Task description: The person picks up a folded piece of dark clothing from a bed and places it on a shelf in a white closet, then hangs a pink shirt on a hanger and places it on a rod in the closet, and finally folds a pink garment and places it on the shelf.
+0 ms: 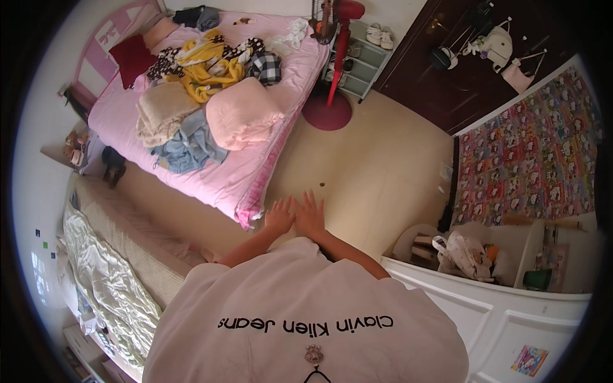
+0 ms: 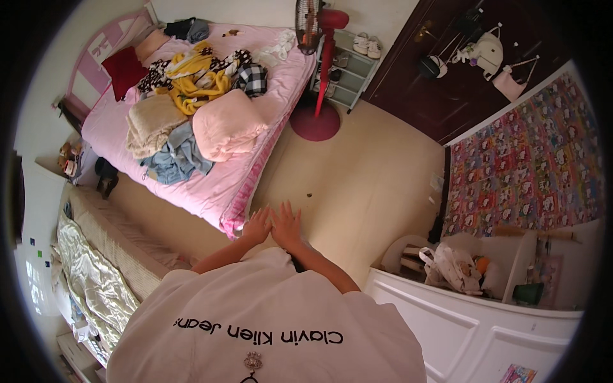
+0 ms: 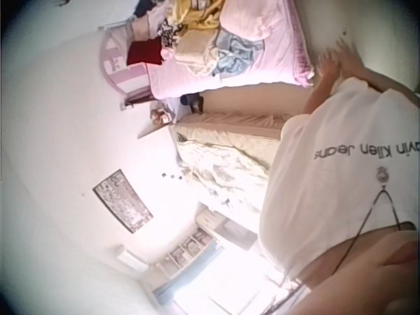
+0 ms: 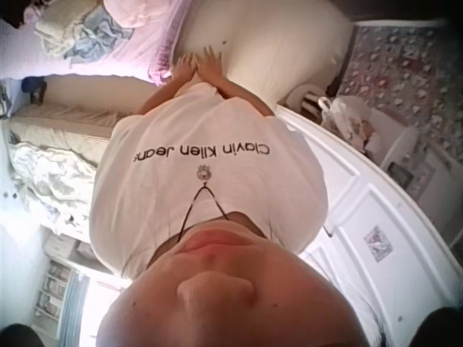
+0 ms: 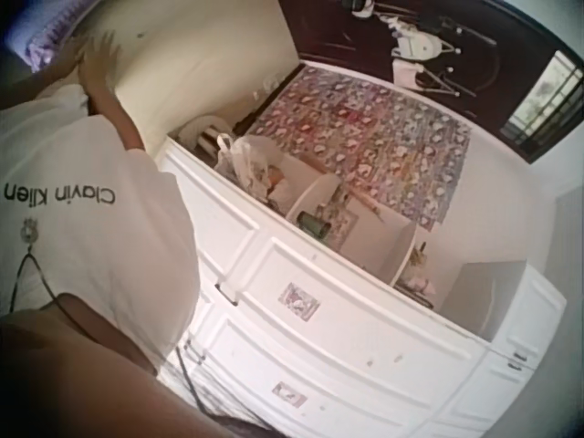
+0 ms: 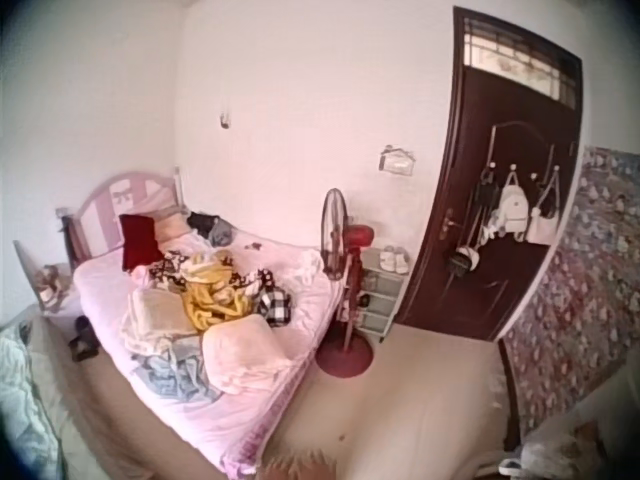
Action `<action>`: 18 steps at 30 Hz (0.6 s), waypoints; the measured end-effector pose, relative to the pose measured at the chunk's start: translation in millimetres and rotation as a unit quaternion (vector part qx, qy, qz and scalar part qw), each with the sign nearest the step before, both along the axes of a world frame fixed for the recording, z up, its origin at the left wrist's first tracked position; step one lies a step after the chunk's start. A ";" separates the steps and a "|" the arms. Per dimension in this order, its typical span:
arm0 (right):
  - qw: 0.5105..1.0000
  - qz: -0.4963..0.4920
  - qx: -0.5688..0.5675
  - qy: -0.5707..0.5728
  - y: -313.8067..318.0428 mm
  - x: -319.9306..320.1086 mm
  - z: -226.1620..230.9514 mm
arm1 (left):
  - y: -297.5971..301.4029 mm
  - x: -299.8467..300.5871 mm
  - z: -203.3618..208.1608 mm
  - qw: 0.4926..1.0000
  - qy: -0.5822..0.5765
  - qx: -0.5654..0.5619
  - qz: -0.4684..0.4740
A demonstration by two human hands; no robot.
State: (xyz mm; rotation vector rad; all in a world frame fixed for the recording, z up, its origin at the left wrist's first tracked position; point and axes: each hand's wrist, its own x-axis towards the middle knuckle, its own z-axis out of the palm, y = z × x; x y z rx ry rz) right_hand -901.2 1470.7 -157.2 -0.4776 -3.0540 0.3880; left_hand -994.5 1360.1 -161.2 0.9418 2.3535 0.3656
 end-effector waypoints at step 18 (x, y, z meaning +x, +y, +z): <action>0.999 0.026 -0.041 0.005 126.4 -127.3 -9.0 | 129.5 -102.9 3.2 0.989 0.119 -0.010 0.091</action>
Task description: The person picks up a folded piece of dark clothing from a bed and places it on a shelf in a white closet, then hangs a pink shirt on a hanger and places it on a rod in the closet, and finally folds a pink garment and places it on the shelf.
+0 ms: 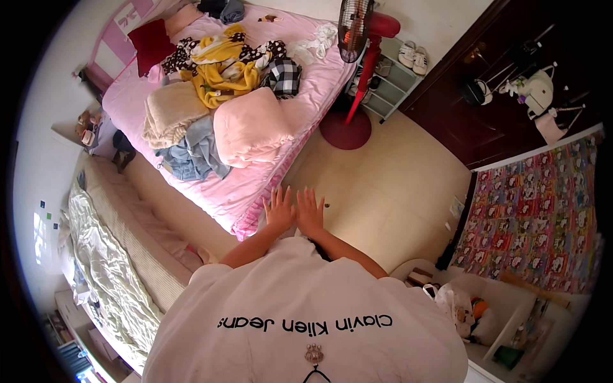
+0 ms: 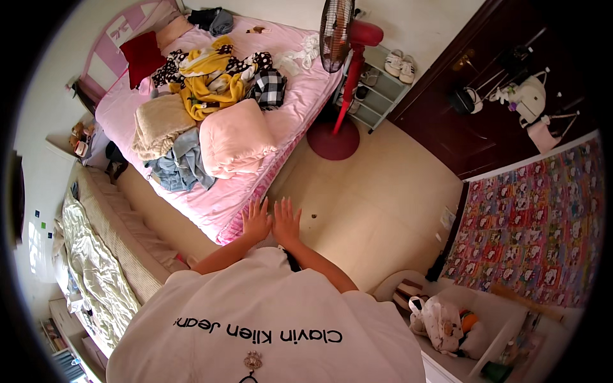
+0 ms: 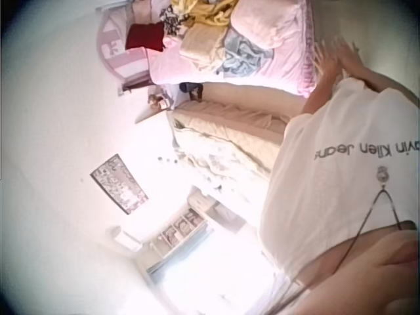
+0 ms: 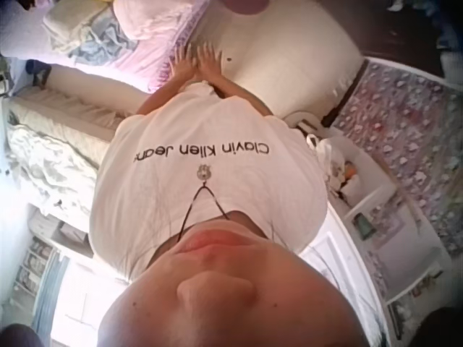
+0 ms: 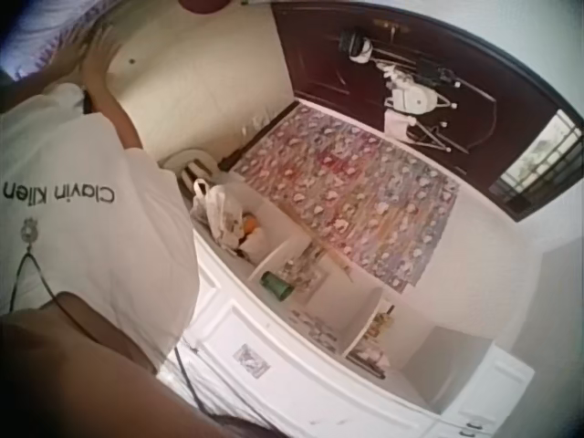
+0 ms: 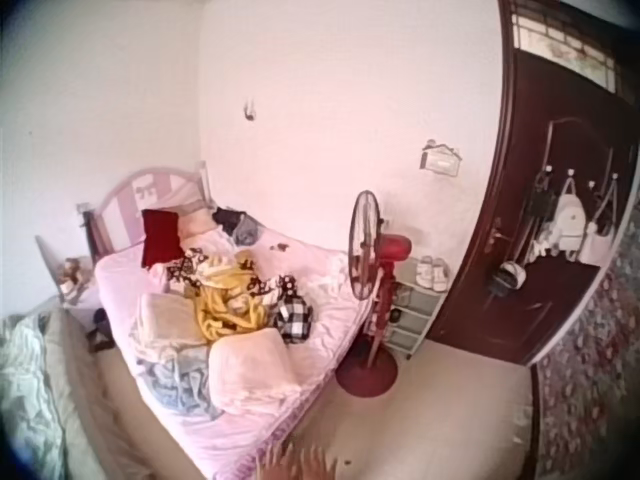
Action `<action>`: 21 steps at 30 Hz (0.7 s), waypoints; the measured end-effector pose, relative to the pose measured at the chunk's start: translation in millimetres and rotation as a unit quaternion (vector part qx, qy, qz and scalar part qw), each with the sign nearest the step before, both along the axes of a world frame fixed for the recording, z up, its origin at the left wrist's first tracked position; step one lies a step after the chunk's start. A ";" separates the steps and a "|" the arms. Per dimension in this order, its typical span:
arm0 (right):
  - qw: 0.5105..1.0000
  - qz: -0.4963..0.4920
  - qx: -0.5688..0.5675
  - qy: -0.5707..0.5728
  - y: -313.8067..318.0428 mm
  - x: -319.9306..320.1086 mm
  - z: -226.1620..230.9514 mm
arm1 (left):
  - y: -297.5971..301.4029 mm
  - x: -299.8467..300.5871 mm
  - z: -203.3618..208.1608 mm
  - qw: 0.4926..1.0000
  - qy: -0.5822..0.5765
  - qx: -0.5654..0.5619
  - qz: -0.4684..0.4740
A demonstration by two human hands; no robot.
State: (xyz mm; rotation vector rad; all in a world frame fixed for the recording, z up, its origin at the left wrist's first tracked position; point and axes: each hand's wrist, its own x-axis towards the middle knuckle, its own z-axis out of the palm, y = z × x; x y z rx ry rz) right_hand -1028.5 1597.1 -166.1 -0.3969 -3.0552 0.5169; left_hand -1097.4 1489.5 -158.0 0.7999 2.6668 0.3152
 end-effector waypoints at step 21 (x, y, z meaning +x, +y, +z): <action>0.978 0.000 -0.190 -0.084 42.5 -284.3 -32.9 | -4.4 -286.4 -55.5 0.980 -0.162 -0.047 0.106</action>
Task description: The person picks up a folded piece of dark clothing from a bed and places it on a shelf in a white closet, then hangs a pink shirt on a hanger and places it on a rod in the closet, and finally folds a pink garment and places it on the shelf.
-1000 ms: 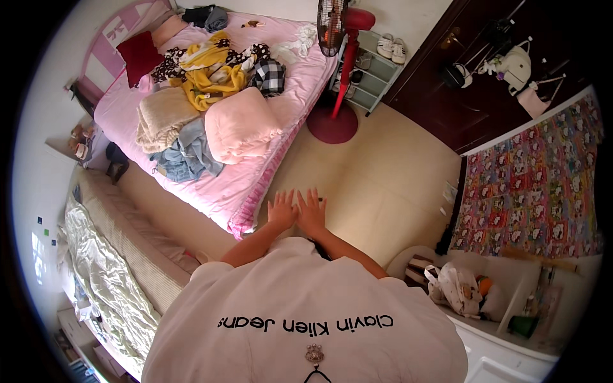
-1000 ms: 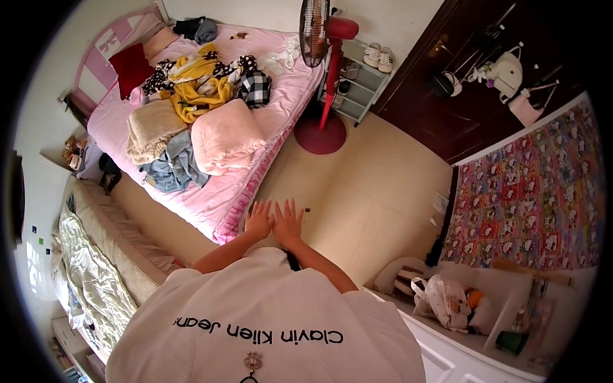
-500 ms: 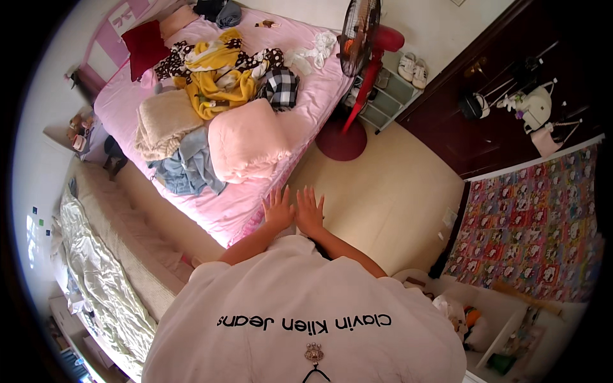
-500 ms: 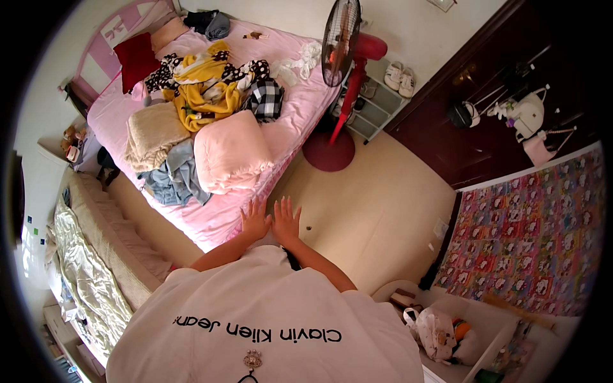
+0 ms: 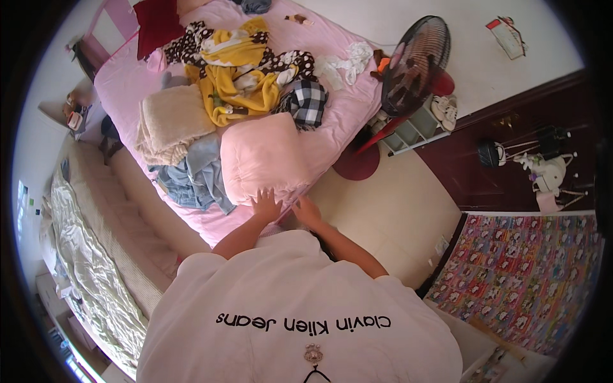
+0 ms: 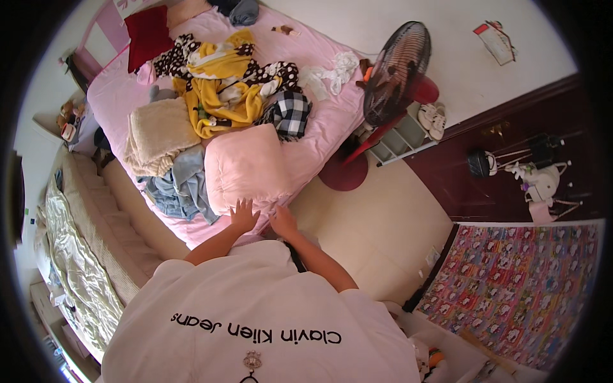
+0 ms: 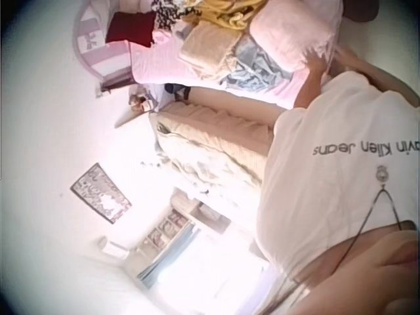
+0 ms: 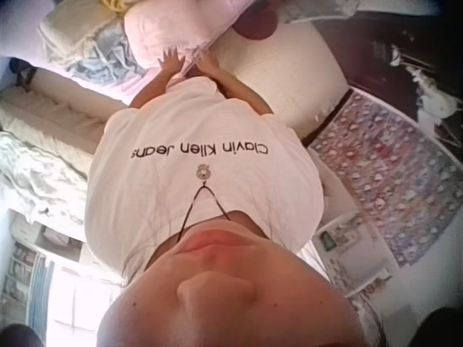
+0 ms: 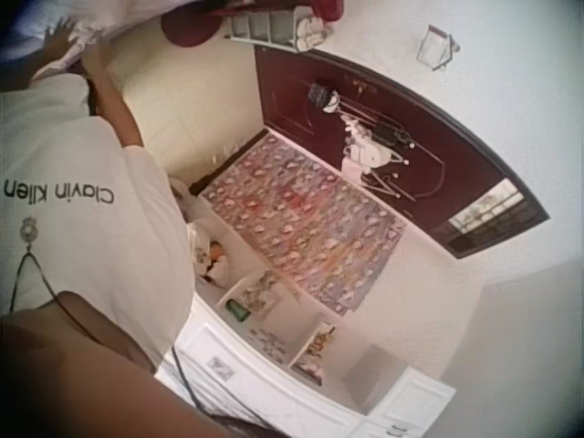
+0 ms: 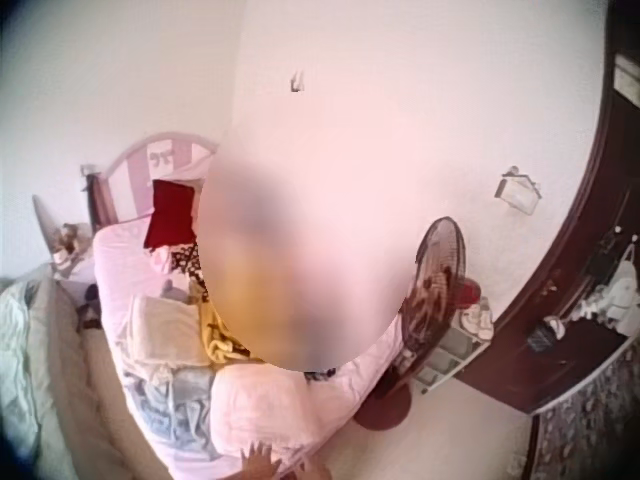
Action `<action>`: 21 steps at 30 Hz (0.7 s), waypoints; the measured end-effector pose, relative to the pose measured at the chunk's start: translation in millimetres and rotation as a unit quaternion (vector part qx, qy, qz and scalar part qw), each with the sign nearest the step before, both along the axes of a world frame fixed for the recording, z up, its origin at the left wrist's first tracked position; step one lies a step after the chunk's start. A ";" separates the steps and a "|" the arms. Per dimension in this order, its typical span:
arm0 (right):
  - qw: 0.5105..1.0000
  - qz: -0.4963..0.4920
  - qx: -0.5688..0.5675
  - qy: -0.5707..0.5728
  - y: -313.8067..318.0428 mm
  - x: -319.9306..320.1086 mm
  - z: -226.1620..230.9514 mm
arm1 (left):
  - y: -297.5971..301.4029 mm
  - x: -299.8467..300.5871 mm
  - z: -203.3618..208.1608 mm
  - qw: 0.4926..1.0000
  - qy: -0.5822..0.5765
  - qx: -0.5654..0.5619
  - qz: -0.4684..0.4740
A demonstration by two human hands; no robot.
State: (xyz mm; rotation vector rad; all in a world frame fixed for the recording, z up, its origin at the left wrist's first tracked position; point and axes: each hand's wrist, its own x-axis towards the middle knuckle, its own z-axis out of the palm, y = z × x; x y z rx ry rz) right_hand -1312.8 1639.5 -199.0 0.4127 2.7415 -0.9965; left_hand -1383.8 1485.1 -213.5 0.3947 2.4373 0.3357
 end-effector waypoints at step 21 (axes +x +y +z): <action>0.920 -0.159 -0.296 -0.202 111.3 -144.0 -143.9 | 1.8 -29.2 -115.9 0.566 -0.459 0.286 0.622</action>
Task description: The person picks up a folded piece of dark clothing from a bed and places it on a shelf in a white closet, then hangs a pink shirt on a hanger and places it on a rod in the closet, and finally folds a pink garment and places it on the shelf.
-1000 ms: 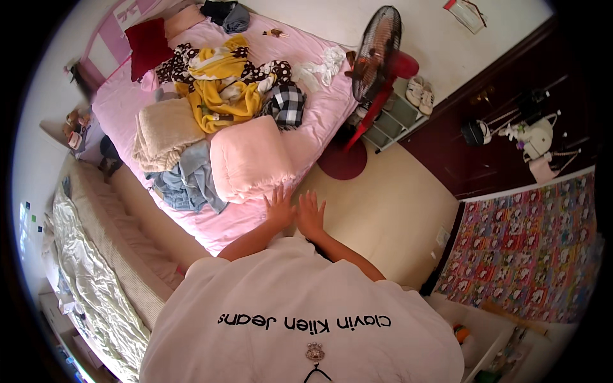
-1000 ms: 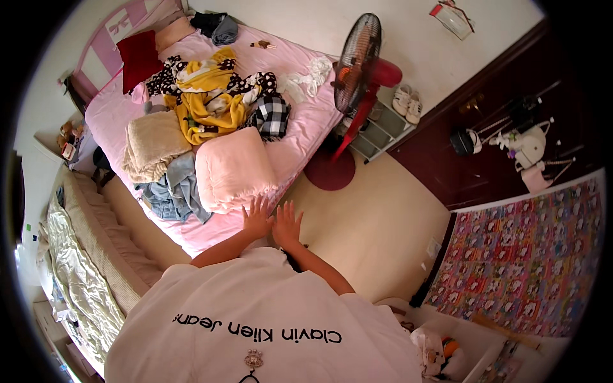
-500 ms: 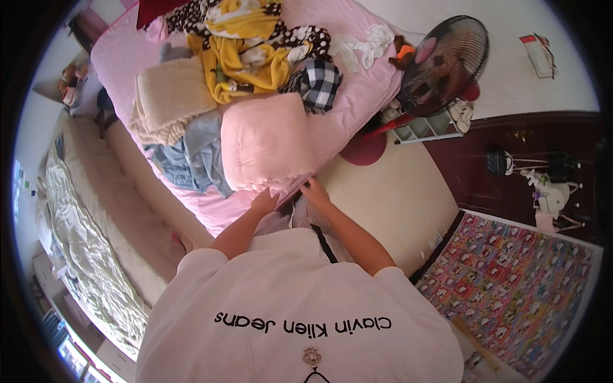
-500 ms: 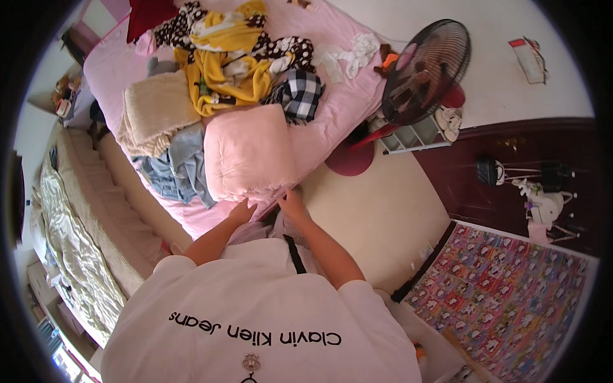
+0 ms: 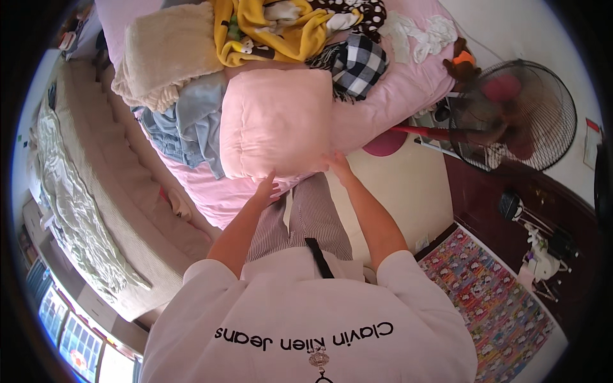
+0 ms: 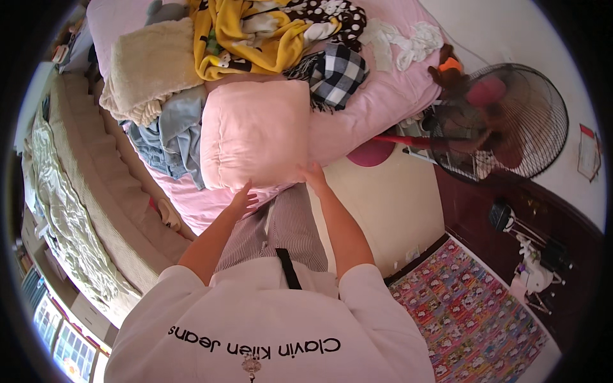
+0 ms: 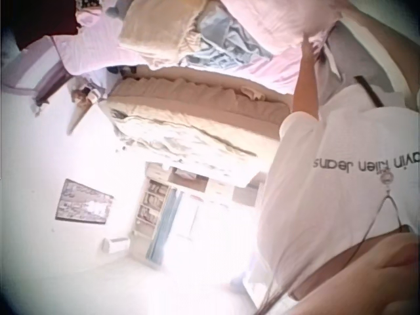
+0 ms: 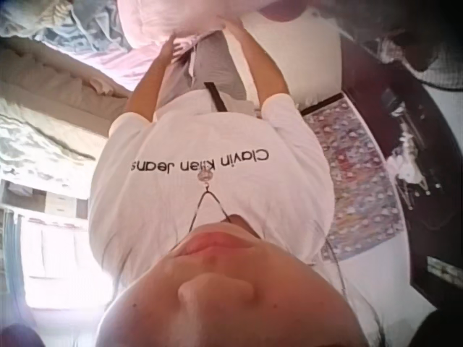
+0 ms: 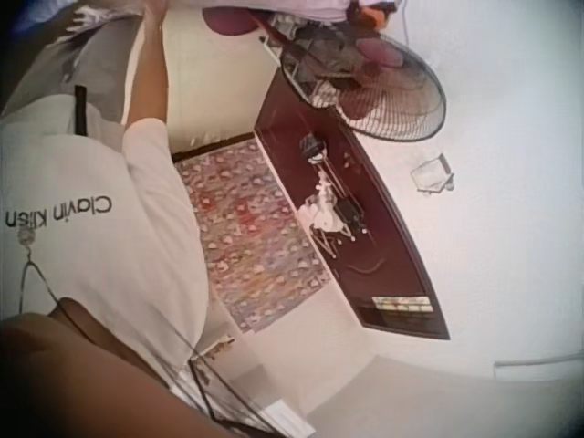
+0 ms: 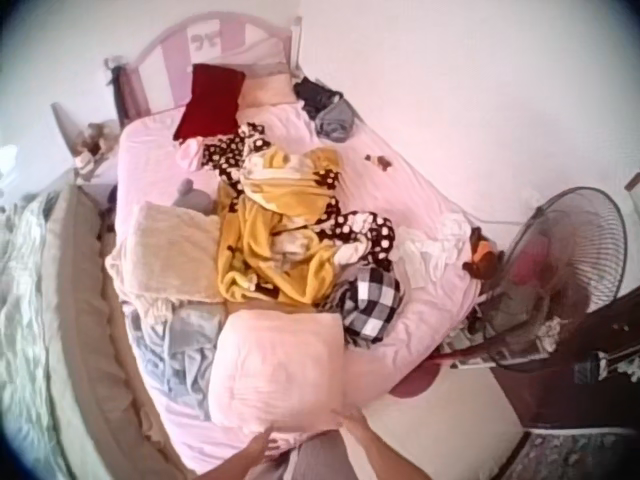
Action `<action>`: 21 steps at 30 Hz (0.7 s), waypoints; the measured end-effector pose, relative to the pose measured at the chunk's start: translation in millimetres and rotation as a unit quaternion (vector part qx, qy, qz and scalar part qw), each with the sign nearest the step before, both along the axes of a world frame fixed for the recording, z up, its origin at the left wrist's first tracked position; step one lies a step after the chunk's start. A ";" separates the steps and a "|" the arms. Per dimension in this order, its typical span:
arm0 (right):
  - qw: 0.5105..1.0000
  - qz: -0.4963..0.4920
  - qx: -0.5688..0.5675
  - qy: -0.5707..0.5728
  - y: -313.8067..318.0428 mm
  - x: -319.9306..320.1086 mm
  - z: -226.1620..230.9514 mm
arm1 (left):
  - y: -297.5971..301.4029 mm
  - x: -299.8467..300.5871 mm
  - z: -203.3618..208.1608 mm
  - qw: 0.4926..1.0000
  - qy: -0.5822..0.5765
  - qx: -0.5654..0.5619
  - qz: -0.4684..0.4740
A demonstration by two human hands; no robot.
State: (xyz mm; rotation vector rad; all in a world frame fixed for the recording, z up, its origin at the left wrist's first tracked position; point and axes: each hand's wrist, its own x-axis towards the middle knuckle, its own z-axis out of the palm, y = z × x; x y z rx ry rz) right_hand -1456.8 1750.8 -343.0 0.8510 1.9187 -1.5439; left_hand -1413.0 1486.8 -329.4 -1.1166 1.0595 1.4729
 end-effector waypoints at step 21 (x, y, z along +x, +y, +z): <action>0.935 -0.135 -0.315 -0.091 -70.2 -66.9 64.7 | -47.3 -81.0 74.1 0.842 0.200 0.062 0.497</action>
